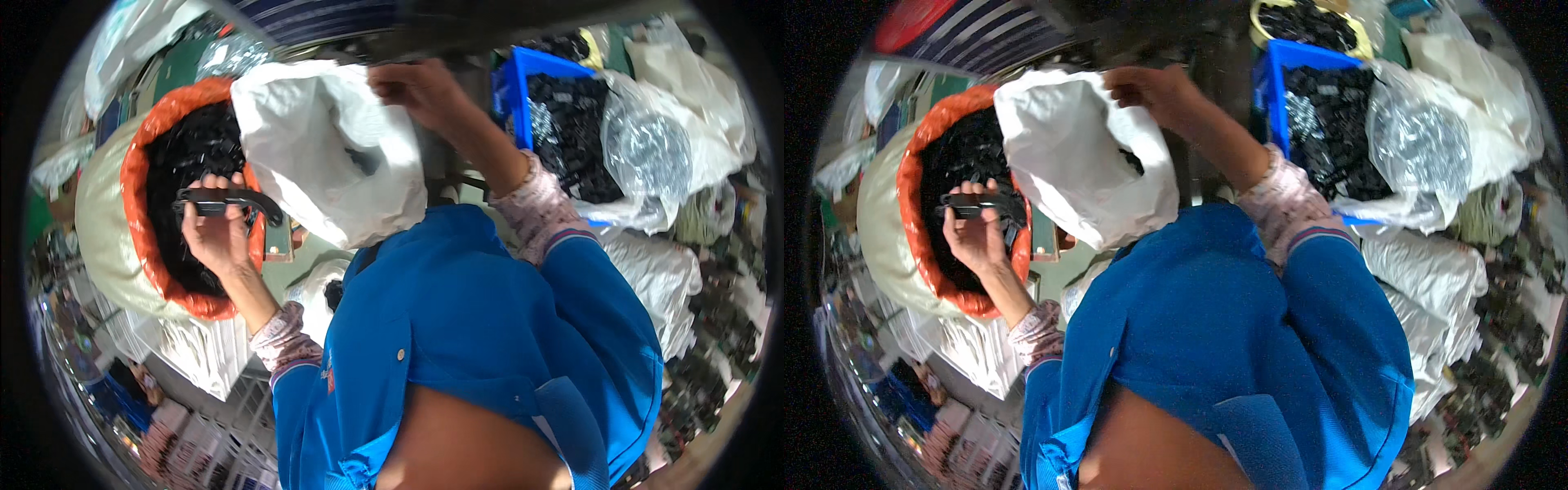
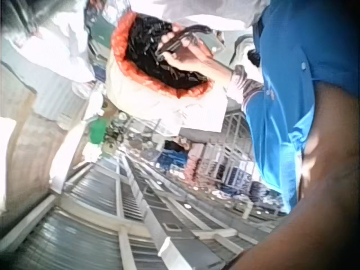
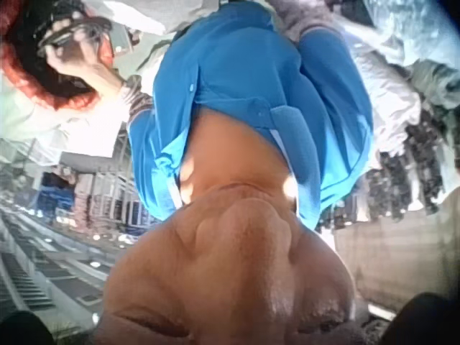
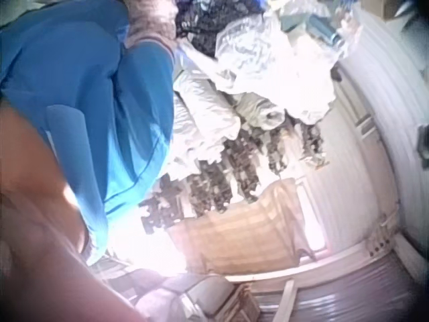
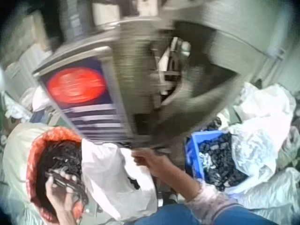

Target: The person repeatedly picks small black plastic components from a blue bin, connects them to a black cable, and places the assembled units into a white bag. The process is continuous and repetitive, with the person handling each component individually.

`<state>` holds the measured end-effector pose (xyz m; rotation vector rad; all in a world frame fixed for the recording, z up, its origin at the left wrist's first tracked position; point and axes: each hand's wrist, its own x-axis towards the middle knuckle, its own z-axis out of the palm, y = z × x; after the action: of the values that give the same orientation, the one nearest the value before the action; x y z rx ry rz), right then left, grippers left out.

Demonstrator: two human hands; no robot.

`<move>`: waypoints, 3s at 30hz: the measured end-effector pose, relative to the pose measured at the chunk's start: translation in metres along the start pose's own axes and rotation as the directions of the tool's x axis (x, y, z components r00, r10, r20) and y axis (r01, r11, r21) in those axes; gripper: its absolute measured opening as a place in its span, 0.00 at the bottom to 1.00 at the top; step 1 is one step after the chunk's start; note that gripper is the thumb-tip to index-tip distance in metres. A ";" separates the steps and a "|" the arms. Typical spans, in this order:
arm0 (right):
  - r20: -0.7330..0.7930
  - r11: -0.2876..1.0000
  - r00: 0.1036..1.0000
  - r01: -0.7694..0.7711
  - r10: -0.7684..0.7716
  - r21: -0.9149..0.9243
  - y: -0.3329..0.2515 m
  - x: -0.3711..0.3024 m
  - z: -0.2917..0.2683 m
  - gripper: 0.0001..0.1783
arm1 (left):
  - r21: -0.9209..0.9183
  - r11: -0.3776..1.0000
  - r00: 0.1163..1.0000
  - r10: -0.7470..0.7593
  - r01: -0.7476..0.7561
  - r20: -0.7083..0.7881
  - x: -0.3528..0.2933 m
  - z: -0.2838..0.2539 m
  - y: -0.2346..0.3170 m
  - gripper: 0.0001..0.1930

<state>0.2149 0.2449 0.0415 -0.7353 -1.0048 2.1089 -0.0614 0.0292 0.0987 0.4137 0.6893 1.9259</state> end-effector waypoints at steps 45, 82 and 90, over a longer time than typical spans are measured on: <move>-0.220 -0.524 0.952 -0.302 -0.214 -0.796 -0.003 -0.178 -0.225 0.08 | 0.496 0.607 0.679 -0.732 0.621 0.045 -0.052 0.171 -0.327 0.10; -0.145 0.807 0.976 0.048 -0.164 -0.589 -0.072 -0.206 -0.139 0.08 | 0.763 0.636 0.902 -0.389 0.115 0.187 -0.052 0.146 -0.301 0.15; 0.233 0.390 0.939 0.320 -0.253 -0.863 -0.074 -0.178 -0.104 0.05 | 0.851 0.525 0.937 -0.294 -0.007 0.189 -0.055 0.158 -0.271 0.13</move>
<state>0.4231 0.1886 0.0805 -0.8697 -2.1812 1.1445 0.2427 0.1144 0.0524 1.2055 1.3863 1.1782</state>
